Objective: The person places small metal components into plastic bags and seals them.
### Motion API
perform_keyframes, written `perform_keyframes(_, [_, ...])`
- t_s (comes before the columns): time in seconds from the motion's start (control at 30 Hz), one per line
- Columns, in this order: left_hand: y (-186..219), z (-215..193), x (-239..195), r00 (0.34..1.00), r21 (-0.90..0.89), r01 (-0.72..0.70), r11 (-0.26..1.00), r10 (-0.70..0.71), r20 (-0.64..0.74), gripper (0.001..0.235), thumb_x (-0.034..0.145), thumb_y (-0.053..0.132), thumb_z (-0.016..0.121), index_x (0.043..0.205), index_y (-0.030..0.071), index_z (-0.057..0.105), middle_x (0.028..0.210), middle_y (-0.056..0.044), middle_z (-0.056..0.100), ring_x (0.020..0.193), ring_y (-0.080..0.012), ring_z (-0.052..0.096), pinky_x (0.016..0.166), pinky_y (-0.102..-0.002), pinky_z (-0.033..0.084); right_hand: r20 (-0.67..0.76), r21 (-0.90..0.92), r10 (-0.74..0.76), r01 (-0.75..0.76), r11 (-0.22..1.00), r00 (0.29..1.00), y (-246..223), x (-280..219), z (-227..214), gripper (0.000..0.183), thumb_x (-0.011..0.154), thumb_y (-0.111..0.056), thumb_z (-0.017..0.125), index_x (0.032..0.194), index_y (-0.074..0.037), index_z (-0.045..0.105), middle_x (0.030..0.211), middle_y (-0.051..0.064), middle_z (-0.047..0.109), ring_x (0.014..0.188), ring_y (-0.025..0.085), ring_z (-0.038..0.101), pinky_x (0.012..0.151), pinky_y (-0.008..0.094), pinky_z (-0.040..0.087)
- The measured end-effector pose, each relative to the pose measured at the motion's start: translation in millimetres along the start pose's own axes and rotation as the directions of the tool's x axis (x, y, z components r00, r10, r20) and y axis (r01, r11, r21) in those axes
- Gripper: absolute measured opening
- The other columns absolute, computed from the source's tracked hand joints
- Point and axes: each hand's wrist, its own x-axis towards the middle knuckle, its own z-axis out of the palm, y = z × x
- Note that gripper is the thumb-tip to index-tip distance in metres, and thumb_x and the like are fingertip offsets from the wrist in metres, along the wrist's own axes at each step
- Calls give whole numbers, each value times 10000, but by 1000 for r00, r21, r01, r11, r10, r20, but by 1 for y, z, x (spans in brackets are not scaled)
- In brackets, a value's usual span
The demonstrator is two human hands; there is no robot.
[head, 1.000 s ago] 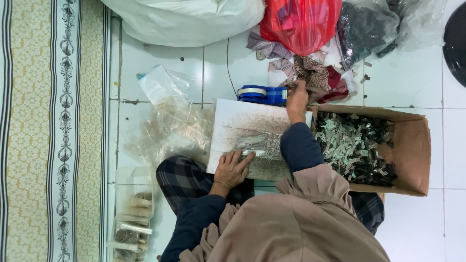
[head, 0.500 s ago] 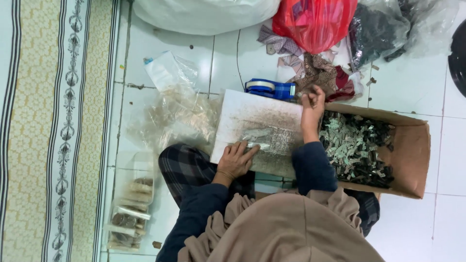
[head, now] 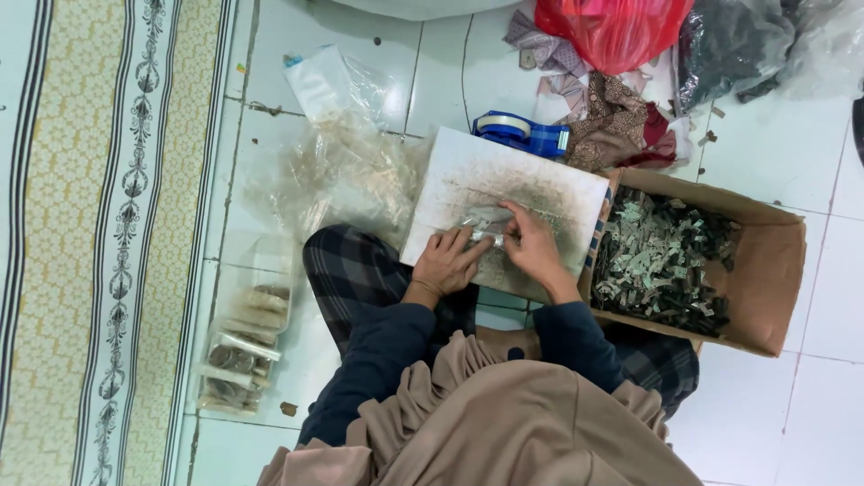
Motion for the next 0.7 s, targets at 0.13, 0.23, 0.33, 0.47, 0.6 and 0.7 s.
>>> perform_keyframes(0.13, [1, 3, -3, 1000, 6, 1, 1000, -1, 1, 401, 979, 332, 433, 1337, 358, 611, 1186, -79, 585, 1094, -268, 601, 831, -394, 455, 13, -164, -38, 40, 986, 999, -4, 4, 4, 699, 847, -152, 746, 1508, -220, 527, 937, 93, 714, 946, 349, 651, 883, 491, 456])
perform_keyframes(0.23, [1, 7, -5, 1000, 11, -3, 1000, 3, -9, 421, 969, 326, 445, 1361, 357, 596, 1188, -83, 588, 1105, -274, 601, 833, -394, 456, -1, -270, -51, 48, 962, 999, -17, 1, -2, 729, 855, -157, 763, 1531, -234, 501, 928, 63, 728, 948, 303, 637, 901, 467, 436])
perform_keyframes(0.33, [2, 7, -6, 1000, 5, 7, 1000, -6, -12, 427, 974, 321, 426, 1366, 359, 590, 1180, -74, 586, 1092, -261, 601, 838, -390, 454, -54, -375, -12, -9, 927, 998, -36, -4, -5, 833, 882, -204, 780, 1617, -262, 392, 932, 60, 719, 949, 291, 599, 925, 477, 385])
perform_keyframes(0.47, [2, 7, -4, 999, 1, 8, 1000, -8, -35, 440, 973, 312, 425, 1382, 350, 580, 1170, -79, 584, 1070, -266, 597, 829, -388, 456, -68, -339, 289, -294, 894, 955, -66, -1, -23, 925, 879, -327, 818, 1652, -306, 310, 1351, 204, 559, 1301, 421, 476, 1057, 651, 306])
perform_keyframes(0.6, [1, -5, -3, 998, -4, 28, 1000, -28, -55, 447, 946, 301, 456, 1378, 332, 570, 1166, -83, 584, 1063, -267, 608, 815, -390, 455, -72, -138, 418, -424, 895, 906, -50, -2, -20, 949, 826, -433, 856, 1626, -260, 378, 1397, 249, 496, 1337, 485, 483, 1091, 668, 365])
perform_keyframes(0.7, [1, 3, -4, 992, -42, 29, 999, -34, -123, 399, 986, 325, 368, 1310, 330, 601, 1196, -81, 574, 1052, -264, 590, 805, -387, 422, -288, -128, 153, -196, 972, 945, -20, -21, 6, 788, 867, -420, 841, 1544, -198, 505, 1283, 241, 481, 1216, 532, 524, 1004, 672, 391])
